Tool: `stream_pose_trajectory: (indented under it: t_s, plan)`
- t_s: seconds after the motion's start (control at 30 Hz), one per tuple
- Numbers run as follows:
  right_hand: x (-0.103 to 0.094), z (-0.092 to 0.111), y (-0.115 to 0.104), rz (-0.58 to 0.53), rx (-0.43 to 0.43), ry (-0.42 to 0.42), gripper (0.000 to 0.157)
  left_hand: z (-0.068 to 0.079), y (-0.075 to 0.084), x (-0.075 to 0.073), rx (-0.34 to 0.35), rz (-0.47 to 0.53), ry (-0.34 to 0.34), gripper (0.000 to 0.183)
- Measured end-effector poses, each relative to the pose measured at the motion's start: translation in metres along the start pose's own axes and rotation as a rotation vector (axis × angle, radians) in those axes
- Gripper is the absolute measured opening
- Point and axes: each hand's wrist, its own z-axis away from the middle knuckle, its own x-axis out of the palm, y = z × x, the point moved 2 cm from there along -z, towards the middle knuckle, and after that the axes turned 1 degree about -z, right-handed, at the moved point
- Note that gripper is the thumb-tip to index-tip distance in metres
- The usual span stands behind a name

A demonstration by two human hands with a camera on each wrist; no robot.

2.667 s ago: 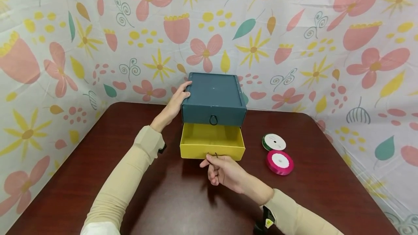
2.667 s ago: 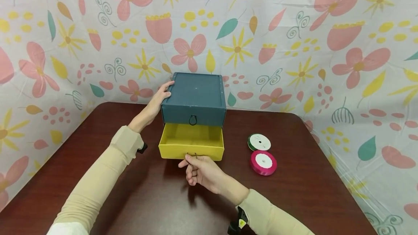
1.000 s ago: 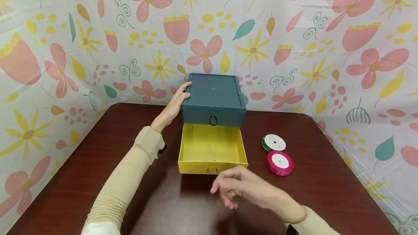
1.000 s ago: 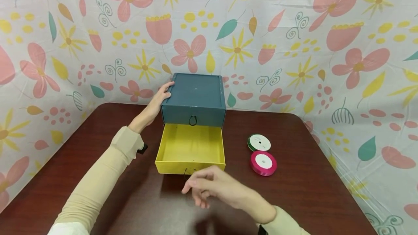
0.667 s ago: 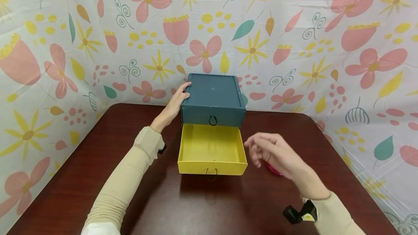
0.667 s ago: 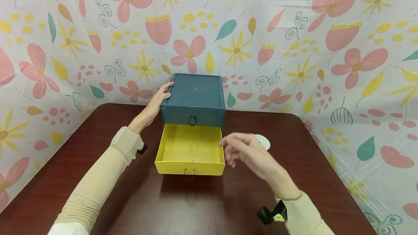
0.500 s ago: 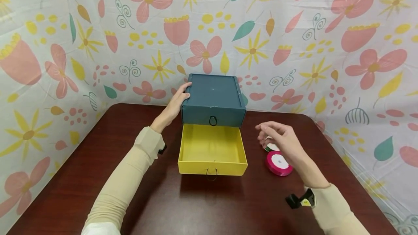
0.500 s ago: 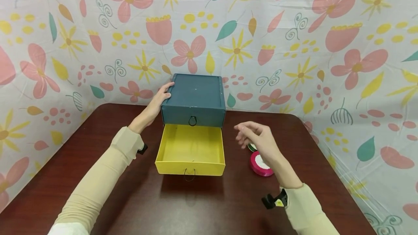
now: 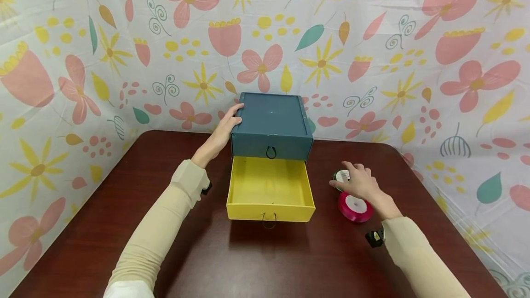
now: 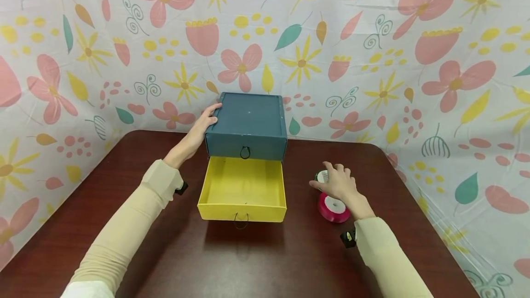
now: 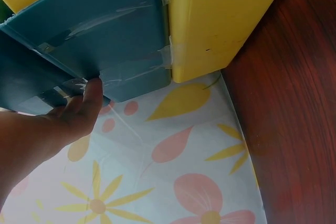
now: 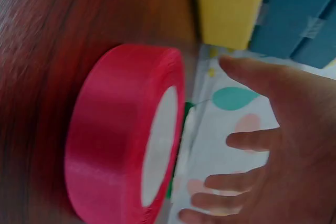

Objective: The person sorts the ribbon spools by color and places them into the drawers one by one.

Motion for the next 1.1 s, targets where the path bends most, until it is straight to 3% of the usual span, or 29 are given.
stream_pose_trajectory:
  t_s: [0.1, 0.27, 0.6, 1.03, 1.1]
  plan:
    - [0.006, -0.003, 0.004, 0.03, 0.041, -0.083, 0.094, 0.005, 0.011, 0.002, -0.01, 0.006, -0.013, 0.057]
    - [0.009, -0.011, 0.007, 0.073, 0.047, -0.133, 0.091, 0.014, 0.028, 0.003, -0.026, 0.0, -0.019, 0.059]
    - [0.012, -0.021, 0.018, 0.086, 0.056, -0.204, 0.086, 0.015, 0.029, 0.004, -0.028, 0.012, -0.02, 0.057]
    - [0.011, -0.026, 0.021, 0.047, -0.052, -0.094, 0.073, 0.016, 0.03, 0.004, -0.036, 0.0, -0.024, 0.057]
    - [0.007, -0.025, 0.018, 0.029, -0.065, -0.071, 0.072, 0.011, 0.022, 0.003, -0.025, -0.004, -0.013, 0.057]
